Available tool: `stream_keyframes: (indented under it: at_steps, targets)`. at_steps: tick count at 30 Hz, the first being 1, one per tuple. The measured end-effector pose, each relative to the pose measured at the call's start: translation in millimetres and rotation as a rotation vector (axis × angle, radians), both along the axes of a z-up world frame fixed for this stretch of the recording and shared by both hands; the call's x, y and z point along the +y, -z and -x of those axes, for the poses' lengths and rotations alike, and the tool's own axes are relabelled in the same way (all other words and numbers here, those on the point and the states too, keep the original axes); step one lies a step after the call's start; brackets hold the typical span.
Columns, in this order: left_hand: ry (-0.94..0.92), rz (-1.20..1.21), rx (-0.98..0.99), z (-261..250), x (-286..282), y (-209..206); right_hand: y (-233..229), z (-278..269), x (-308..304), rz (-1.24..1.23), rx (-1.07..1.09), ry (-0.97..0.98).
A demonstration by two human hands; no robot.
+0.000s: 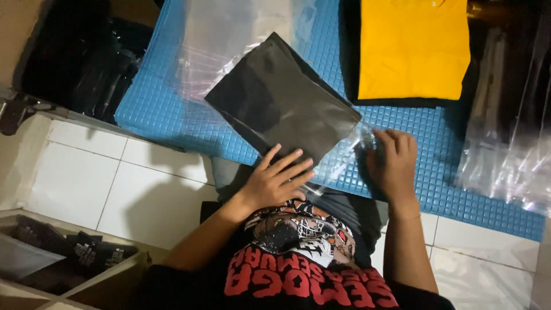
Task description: The person folds black and yellow t-shirts and places each into a clear plastic bag on a blue mat. They smooth the shirts inside the bags and set the packaged items aside. The process repeats for several shirts.
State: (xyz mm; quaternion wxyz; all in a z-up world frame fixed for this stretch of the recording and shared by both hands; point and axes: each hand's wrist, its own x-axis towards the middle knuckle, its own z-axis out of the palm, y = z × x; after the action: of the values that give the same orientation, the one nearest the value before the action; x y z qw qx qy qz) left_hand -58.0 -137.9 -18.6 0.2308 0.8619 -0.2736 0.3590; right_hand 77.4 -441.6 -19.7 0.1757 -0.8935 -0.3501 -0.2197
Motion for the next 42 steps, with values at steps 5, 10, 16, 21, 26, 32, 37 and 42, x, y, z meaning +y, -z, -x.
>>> stream_keyframes:
  at_steps: [5,10,16,21,26,32,37,42]
  targets:
    - [-0.098,-0.145,0.003,-6,2,18,-48,0,38,0.119,0.083,-0.010]
    - [-0.016,0.152,0.005,-8,3,-4,-9,-17,6,-0.020,0.172,-0.131]
    - [0.087,0.348,0.108,-10,33,-42,-25,-1,5,-0.157,0.336,-0.356]
    - [0.151,0.467,0.138,-15,55,-99,-52,20,38,-0.231,0.294,-0.540]
    - [0.222,0.524,0.132,-27,69,-113,-37,2,44,-0.460,0.173,-0.619]
    - [0.111,0.456,0.197,-48,92,-237,-200,-46,92,-0.750,-0.050,-0.589]
    - [0.299,0.664,0.229,-72,96,-289,-279,-55,92,-0.653,0.057,-0.571]
    - [0.338,0.658,0.307,-84,106,-289,-282,-50,86,-0.631,0.104,-0.501]
